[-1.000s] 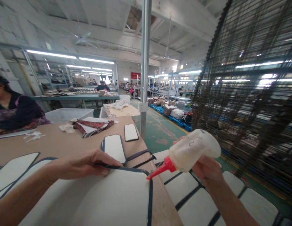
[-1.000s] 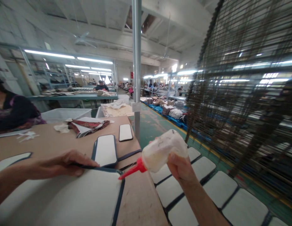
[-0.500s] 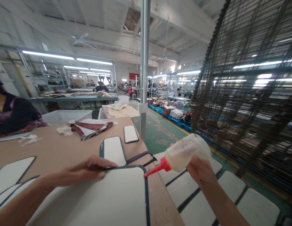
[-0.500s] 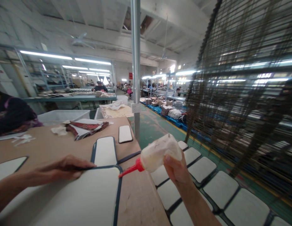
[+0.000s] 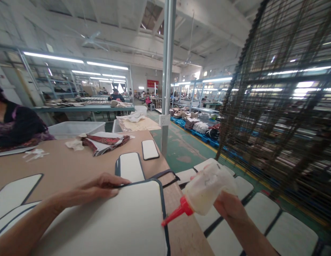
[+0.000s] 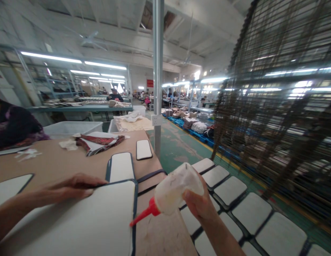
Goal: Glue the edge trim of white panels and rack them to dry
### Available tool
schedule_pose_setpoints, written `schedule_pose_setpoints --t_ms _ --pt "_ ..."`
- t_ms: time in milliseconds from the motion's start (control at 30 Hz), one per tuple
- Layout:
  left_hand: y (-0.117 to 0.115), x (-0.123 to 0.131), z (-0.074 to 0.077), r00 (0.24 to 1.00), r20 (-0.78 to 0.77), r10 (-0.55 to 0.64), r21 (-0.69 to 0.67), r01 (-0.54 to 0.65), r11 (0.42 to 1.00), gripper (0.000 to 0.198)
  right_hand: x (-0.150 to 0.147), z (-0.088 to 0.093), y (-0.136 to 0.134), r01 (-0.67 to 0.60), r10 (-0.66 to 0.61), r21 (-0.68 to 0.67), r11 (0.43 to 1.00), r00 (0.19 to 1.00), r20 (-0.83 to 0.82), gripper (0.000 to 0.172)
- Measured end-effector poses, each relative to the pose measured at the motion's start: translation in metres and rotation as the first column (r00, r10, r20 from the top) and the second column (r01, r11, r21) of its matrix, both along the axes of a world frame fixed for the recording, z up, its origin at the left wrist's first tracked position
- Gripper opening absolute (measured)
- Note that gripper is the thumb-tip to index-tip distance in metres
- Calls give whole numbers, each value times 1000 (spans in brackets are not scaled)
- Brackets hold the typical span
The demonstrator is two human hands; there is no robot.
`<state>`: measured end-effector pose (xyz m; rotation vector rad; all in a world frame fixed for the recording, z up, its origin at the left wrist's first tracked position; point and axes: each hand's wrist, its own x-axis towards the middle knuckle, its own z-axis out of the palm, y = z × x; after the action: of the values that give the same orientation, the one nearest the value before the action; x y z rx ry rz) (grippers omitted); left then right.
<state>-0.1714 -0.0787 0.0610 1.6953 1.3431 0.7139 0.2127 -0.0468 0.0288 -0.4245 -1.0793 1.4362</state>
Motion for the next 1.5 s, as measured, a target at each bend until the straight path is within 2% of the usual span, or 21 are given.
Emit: schedule_pose_setpoints --t_ms 100,300,433,533,800,1033,1133,1333,1500 --pt "3 -7 -3 999 7 36 -11 -36 999 35 -4 -1 0 -34 35 46 998 999 -22 47" --pt "5 -12 0 998 -1 57 -75 -57 996 37 -22 15 6 44 -42 57 997 998 -37 55" --pt "3 -13 4 993 102 67 -105 -56 993 35 -24 5 5 110 -110 11 994 994 -14 57" --pt "3 -19 -1 983 137 125 -88 -114 990 32 -23 -2 -1 91 -90 -25 996 996 26 53" --pt "9 -27 -5 967 166 195 -115 -177 977 29 -27 6 -8 211 -211 11 977 977 2 52" --pt "19 -36 -13 958 208 196 -207 -153 966 33 -28 0 -8 195 -195 8 981 980 -25 60" --pt "20 -35 -16 949 225 221 -194 -179 965 34 -31 1 -6 187 -186 24 982 981 -50 61" --pt "19 -34 -22 880 391 271 -290 -162 943 34 -27 -18 -1 212 -213 -12 977 976 -49 64" --pt "22 -40 -31 881 380 281 -333 -153 930 38 -30 -27 -3 323 -323 -1 946 944 -64 66"
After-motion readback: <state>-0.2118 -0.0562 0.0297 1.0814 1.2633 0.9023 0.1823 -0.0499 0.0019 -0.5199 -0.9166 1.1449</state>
